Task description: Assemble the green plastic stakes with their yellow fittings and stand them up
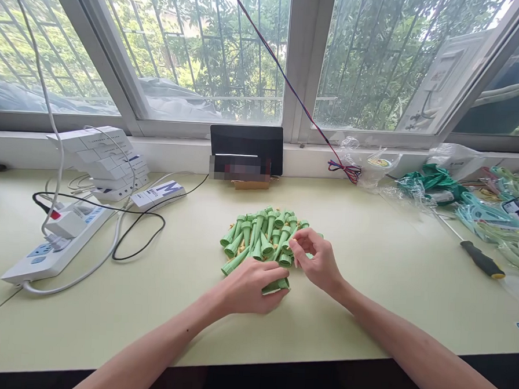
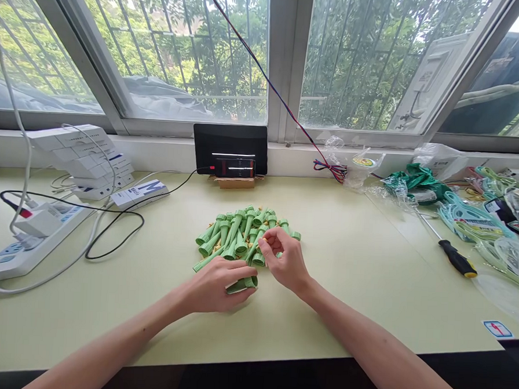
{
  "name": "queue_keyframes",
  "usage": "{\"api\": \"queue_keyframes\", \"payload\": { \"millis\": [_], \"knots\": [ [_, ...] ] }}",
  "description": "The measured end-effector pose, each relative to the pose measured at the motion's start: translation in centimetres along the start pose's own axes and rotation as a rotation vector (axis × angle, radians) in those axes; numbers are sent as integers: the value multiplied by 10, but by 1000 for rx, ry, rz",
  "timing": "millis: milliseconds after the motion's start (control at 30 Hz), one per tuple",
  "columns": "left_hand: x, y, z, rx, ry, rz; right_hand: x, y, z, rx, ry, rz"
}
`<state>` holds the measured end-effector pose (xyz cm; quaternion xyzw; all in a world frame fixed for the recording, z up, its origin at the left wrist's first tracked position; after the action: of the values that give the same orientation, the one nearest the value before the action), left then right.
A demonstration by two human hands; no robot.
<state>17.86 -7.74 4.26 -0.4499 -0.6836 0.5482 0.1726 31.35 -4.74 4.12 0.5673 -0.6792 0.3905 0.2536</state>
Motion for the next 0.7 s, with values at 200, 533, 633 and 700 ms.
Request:
{"api": "queue_keyframes", "payload": {
  "millis": [200,533,633,700],
  "knots": [
    [13,-11,-2,-73,-103,181,-1,-2,-1,-18,-2,20],
    [42,-16,-5,-89,-445,744,-2,-3,0,-29,-15,-20],
    [49,-15,-5,-79,-542,928,0,-2,-1,-20,-33,-11],
    [52,-13,-6,-69,-578,1020,2,-2,-1,-18,-45,1]
  ]
}}
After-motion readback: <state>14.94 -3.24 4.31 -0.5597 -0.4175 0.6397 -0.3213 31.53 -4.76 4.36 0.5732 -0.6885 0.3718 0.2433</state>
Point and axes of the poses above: each hand's wrist, its own z-axis away from the middle knuckle, its own y-axis out of the palm, x = y × z, the point moved 7 cm from there along -z, towards the middle knuckle, and after that the axes turned 9 degrees about -y, right-handed, at the moved point
